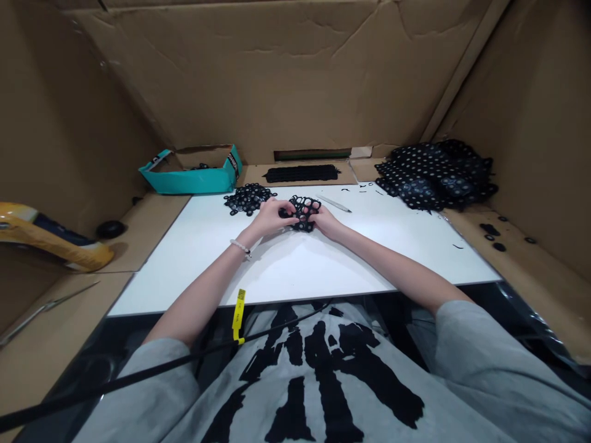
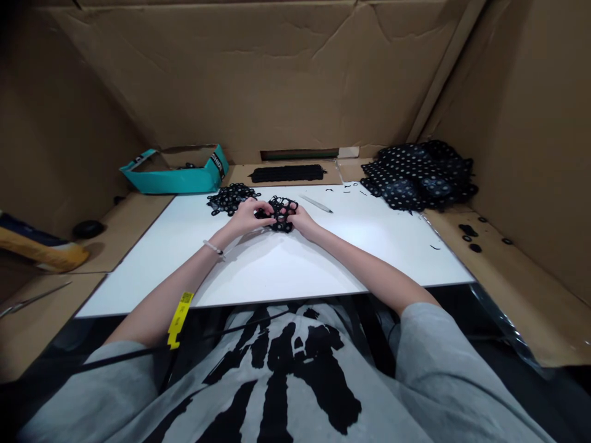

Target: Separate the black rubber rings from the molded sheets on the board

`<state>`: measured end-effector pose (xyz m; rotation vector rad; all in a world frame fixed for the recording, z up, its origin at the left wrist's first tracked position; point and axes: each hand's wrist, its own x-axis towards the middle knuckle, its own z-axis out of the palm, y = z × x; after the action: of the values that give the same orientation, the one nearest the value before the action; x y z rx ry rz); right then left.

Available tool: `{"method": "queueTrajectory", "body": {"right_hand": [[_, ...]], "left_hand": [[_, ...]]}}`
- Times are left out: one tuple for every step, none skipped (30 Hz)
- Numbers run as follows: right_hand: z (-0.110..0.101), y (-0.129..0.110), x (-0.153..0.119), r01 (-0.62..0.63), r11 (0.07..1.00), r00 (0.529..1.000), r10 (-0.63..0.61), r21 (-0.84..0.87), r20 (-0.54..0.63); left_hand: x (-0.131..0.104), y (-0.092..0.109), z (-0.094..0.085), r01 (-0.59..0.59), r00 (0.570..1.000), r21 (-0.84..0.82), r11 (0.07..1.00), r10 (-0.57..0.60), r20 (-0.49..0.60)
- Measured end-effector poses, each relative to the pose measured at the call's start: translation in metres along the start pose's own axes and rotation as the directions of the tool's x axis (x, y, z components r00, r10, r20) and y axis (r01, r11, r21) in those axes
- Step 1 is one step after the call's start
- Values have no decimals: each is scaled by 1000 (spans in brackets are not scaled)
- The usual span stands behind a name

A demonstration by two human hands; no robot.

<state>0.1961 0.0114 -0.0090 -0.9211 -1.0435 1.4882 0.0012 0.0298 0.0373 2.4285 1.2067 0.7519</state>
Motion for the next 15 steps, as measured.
{"method": "queueTrajectory", "body": {"right_hand": [[0,0,0,2,1000,1000,-2,4,-4],[0,1,1,1,1000,1000,-1,1,-5],[0,1,2,-5,1000,1000,5,-5,-5],[0,2,2,-10,1000,1000,10,-11,-2],[1,2,3,-14,1000,1000,14,-16,0],[1,2,3,-14,1000,1000,14,-19,2],[0,2,3,-10,1000,1000,10,-17,3],[0,3,4,-3,1000,1000,3,-12,3],[0,2,4,5,1000,1000,-5,-4,0],[0,2,3,12,1000,1000,-12,5,-4],[0,2,3,14,1000,1000,-14,12,-9],[0,1,3,9,1000,1000,-9,12,-11],[1,1,3,-5,1000,1000,5,6,-12],[3,1,3,-25,1000,1000,25,-4,-7],[4,0,2,-46,999,999,46,-13,1]], "left_hand": [[0,0,1,10,1000,-6,1000,-10,-1],[0,-1,2,20,1000,-6,1000,-20,-4],[0,-1,3,26,1000,-1,1000,-26,-6],[-1,-1,4,26,1000,7,1000,-26,-7],[-1,-2,5,21,1000,16,1000,-21,-7],[-2,-2,6,14,1000,25,1000,-14,-8],[-2,-2,7,6,1000,31,1000,-6,-11],[-2,-3,7,-2,1000,32,999,2,-17],[-1,-4,7,-8,1000,29,1000,9,-25],[-1,-6,7,-10,999,19,1000,11,-35],[1,-9,6,-5,999,0,1000,5,-45],[3,-12,5,12,998,-28,1000,-13,-60],[4,-15,4,41,995,-64,997,-46,-84],[6,-18,3,77,989,-109,991,-90,-115],[8,-21,3,113,979,-156,981,-136,-150]]}}
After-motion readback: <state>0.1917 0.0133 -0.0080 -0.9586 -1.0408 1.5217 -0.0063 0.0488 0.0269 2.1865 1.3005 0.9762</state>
